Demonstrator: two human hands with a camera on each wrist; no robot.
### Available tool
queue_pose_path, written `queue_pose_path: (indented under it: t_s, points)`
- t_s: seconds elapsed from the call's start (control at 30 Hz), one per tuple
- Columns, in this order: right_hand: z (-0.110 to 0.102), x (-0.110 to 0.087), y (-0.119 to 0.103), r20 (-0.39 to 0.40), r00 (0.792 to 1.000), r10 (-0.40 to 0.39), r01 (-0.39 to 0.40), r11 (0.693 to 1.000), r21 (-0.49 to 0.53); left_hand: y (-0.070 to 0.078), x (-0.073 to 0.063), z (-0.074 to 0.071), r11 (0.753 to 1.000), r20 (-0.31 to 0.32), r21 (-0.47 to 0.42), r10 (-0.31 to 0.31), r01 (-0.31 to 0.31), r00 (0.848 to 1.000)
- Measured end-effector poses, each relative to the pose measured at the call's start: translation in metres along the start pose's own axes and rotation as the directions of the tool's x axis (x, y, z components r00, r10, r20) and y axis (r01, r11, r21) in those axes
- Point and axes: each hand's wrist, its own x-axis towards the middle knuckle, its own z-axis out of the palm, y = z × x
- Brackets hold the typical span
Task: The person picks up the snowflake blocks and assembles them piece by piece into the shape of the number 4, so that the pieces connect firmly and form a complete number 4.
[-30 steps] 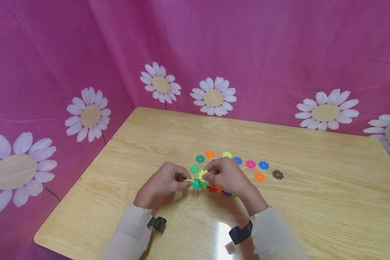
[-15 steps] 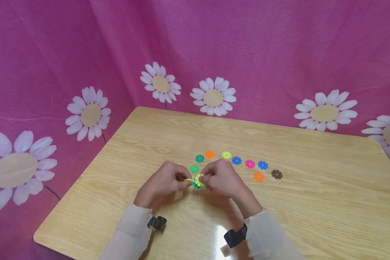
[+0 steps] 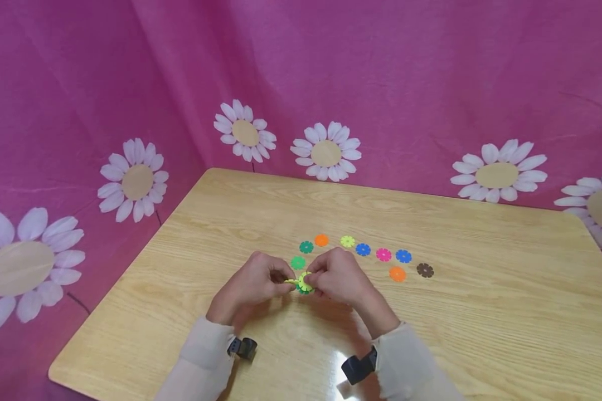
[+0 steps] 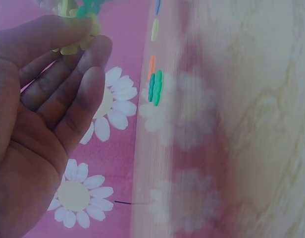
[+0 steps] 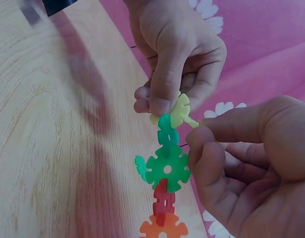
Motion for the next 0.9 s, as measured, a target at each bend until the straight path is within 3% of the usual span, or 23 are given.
queue_pose_path:
  t_s: [0.4,0.77,0.9]
  points:
    - [0.0018,0.0011,-0.0029,0.02,1.0,0.021,-0.021,0.999,0.034,0.0,0.0009,0.0021,0.999,-0.02,0.013,0.04,-0.04,0.999]
    - [0.0064,0.0042,-0.0052,0.014,1.0,0.004,-0.004,1.0,-0.001,-0.0009,0.0005,0.0039,1.0,-0.052,0.001,0.006,-0.006,0.999]
    - [0.0067,0.0056,-0.0064,0.01,1.0,0.015,-0.015,1.0,-0.004,-0.0016,0.002,0.0045,1.0,-0.06,0.005,0.02,-0.02,0.998]
